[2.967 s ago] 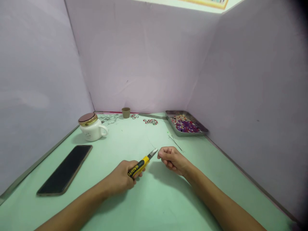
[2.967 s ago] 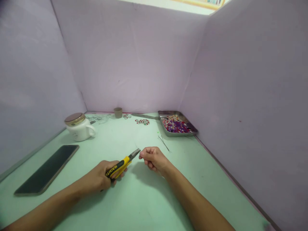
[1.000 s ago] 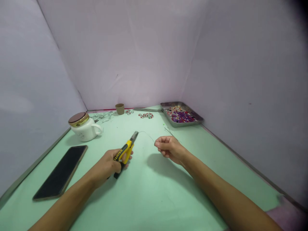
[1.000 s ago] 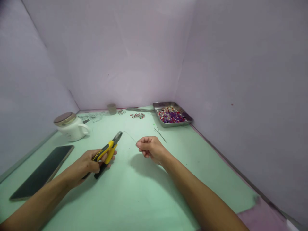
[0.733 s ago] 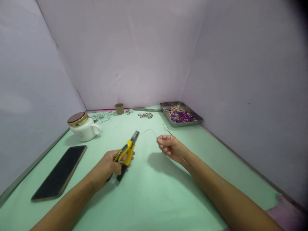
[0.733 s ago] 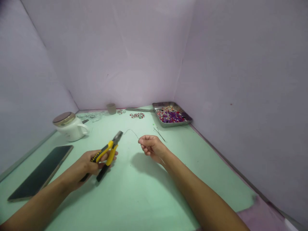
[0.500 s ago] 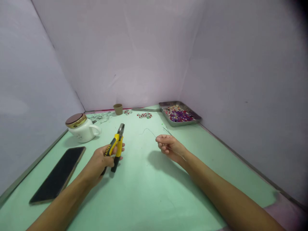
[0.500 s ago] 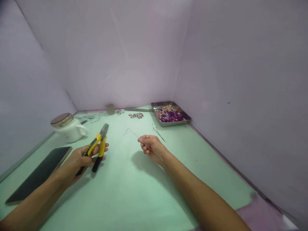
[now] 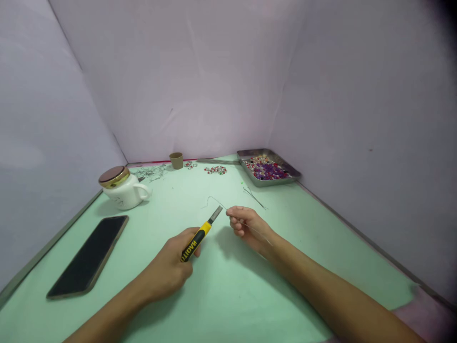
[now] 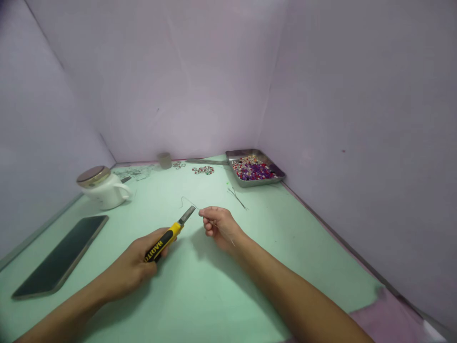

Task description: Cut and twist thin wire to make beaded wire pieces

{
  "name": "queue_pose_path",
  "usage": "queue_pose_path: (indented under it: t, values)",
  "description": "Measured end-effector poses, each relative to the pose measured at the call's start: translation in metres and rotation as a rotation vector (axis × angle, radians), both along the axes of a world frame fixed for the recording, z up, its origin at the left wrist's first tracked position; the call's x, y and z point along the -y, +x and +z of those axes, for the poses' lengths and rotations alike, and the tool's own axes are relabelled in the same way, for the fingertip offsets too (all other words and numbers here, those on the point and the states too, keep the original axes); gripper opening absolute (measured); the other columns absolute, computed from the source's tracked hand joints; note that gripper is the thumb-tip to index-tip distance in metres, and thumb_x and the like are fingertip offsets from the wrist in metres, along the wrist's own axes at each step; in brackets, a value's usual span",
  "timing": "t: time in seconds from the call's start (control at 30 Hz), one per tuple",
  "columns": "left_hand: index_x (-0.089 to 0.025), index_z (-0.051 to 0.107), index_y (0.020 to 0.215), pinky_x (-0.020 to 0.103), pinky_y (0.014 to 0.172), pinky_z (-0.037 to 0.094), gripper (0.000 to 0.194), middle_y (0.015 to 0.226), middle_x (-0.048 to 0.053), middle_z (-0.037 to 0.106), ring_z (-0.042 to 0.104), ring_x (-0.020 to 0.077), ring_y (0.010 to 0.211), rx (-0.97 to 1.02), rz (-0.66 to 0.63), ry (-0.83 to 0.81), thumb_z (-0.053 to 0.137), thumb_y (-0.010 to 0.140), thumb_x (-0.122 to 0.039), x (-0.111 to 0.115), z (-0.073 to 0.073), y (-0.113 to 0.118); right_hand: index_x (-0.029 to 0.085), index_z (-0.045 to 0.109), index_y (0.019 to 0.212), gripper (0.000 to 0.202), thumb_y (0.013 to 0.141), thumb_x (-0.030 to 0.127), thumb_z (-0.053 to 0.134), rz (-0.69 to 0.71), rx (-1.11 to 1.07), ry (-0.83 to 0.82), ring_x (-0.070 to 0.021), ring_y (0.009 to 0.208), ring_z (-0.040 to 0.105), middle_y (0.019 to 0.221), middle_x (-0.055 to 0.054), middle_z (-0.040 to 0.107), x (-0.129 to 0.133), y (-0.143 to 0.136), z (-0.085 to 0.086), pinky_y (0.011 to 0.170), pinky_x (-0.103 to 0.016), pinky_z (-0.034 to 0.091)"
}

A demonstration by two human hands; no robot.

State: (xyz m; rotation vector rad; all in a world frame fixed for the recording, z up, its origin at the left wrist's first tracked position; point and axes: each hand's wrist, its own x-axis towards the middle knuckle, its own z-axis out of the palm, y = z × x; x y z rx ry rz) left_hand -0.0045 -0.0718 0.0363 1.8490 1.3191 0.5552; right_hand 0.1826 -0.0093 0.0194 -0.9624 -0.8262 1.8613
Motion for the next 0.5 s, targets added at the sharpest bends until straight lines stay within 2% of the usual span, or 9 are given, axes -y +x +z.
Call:
queue_pose_path:
  t: [0.33,0.43,0.5]
  values:
    - [-0.020,0.039,0.066,0.023,0.055,0.030,0.028,0.071,-0.004,0.042,0.040,0.0118,0.063,-0.004,0.010,0.054,0.032,0.047,-0.001,-0.0009,-0.0016,-0.0011,0.013,0.051,0.059,0.014,0.061,0.017,0.063,0.027,0.057,0.016,-0.0016,0.036,0.036,0.045,0.005,0.045,-0.0017,-0.0010,-0.0027,0.031,-0.012,0.027]
    - [-0.019,0.041,0.066,0.025,0.059,0.032,0.029,0.072,-0.003,0.044,0.042,0.0125,0.066,0.117,0.028,-0.014,0.034,0.046,0.001,-0.0021,-0.0020,-0.0050,0.014,0.049,0.057,0.016,0.061,0.017,0.063,0.004,0.042,0.022,-0.0016,0.036,0.036,0.046,0.005,0.045,-0.0014,-0.0002,-0.0020,0.032,-0.012,0.027]
    - [-0.019,0.041,0.064,0.027,0.066,0.036,0.026,0.074,-0.002,0.049,0.046,0.0142,0.071,0.314,0.060,-0.159,0.037,0.047,0.001,-0.0036,-0.0027,-0.0080,0.014,0.048,0.057,0.016,0.061,0.017,0.064,-0.016,0.021,0.029,-0.0015,0.037,0.036,0.047,0.005,0.045,-0.0015,0.0005,-0.0021,0.032,-0.012,0.028]
